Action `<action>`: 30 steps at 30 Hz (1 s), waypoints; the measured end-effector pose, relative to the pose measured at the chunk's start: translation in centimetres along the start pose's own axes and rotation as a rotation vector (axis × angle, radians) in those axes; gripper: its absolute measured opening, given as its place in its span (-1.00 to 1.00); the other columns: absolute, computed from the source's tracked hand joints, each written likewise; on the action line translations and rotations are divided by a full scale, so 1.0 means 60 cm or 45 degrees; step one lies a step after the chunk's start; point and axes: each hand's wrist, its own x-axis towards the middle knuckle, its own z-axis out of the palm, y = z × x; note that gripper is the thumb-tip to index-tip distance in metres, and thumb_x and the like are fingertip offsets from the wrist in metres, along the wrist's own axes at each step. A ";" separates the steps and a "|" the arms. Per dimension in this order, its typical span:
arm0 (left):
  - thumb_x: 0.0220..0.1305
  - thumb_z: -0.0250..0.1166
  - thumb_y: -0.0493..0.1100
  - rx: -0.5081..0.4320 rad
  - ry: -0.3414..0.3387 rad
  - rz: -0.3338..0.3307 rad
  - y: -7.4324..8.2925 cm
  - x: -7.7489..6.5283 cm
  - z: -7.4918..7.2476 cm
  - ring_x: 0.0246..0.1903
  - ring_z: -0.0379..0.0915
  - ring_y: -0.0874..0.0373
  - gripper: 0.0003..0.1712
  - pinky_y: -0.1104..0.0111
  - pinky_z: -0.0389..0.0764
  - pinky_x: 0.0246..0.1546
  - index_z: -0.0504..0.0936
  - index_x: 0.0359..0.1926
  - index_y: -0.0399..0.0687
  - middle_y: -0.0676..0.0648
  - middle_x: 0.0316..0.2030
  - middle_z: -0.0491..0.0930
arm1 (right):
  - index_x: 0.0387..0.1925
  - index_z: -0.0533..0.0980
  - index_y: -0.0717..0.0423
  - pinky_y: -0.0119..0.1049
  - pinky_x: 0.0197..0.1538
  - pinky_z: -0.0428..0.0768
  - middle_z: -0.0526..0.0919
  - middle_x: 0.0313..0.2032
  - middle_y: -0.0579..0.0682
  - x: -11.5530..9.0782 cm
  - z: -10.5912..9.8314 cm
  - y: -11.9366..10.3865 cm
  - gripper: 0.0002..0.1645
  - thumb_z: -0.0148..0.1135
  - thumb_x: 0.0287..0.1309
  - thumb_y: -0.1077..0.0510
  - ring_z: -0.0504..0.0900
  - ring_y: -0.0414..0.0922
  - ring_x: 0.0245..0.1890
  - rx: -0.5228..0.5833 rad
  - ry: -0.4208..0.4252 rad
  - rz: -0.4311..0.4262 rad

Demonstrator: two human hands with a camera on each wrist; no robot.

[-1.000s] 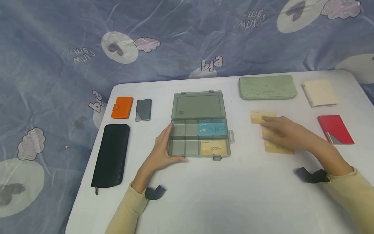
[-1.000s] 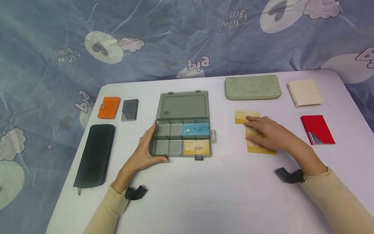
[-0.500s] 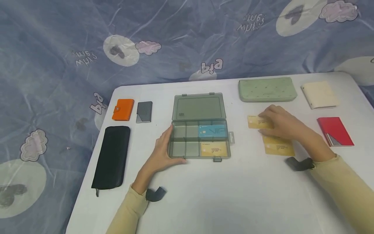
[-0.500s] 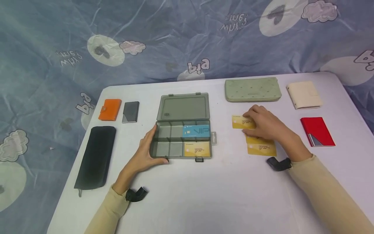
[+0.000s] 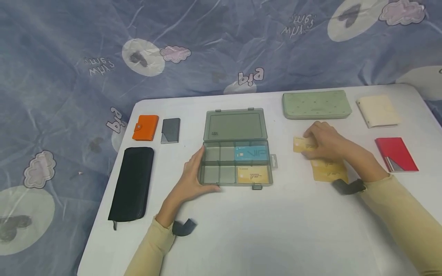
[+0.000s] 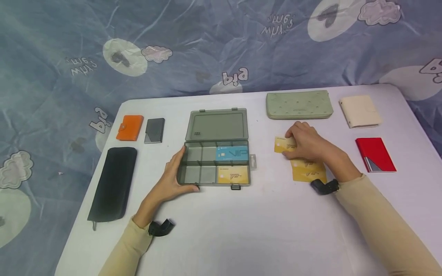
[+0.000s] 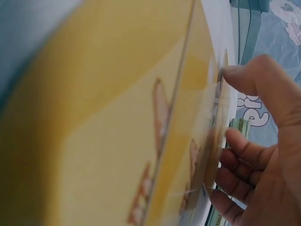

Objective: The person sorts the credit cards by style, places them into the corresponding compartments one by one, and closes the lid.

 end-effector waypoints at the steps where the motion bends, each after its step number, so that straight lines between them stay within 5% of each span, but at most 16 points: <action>1: -0.38 0.51 0.35 0.001 0.001 0.001 0.000 0.000 0.000 0.38 -0.11 0.10 0.51 -0.01 0.02 0.24 -0.24 0.47 0.09 0.03 0.45 -0.12 | -0.05 0.39 0.29 -0.07 -0.08 0.27 0.43 -0.15 0.12 0.000 0.001 0.000 -0.27 0.46 -0.17 -0.07 0.30 0.03 -0.14 0.007 -0.009 0.015; 10: -0.38 0.48 0.39 0.015 -0.006 0.007 0.000 0.000 0.001 0.38 -0.10 0.11 0.50 0.00 0.04 0.22 -0.24 0.47 0.08 0.04 0.44 -0.12 | 0.04 0.39 0.26 -0.04 -0.12 0.38 0.52 -0.11 0.17 -0.009 -0.002 -0.012 -0.28 0.44 -0.15 0.03 0.43 0.04 -0.17 -0.007 -0.013 -0.033; 17: -0.38 0.51 0.36 0.015 -0.022 -0.010 0.002 0.002 0.002 0.37 -0.10 0.10 0.51 0.00 0.03 0.23 -0.25 0.47 0.11 0.09 0.44 -0.15 | 0.05 0.44 0.22 0.00 -0.02 0.35 0.53 -0.10 0.14 -0.021 -0.009 -0.021 -0.28 0.47 -0.18 0.05 0.43 0.09 -0.08 -0.034 0.138 -0.157; 23: -0.38 0.49 0.39 0.024 -0.018 0.003 0.002 0.003 0.002 0.38 -0.11 0.11 0.51 0.01 0.03 0.24 -0.25 0.47 0.10 0.07 0.45 -0.15 | 0.02 0.48 0.06 -0.17 -0.12 0.33 0.54 -0.17 -0.07 -0.034 -0.023 -0.121 -0.31 0.51 -0.23 0.05 0.40 -0.12 -0.21 0.094 0.213 -0.261; 30: -0.38 0.49 0.39 0.013 -0.003 -0.012 -0.002 0.001 0.001 0.39 -0.12 0.10 0.51 -0.02 0.02 0.24 -0.26 0.47 0.12 0.08 0.44 -0.14 | 0.00 0.48 -0.05 -0.25 -0.06 0.33 0.51 -0.14 -0.24 -0.014 0.024 -0.235 -0.32 0.45 -0.19 -0.19 0.38 -0.26 -0.16 0.128 0.200 -0.593</action>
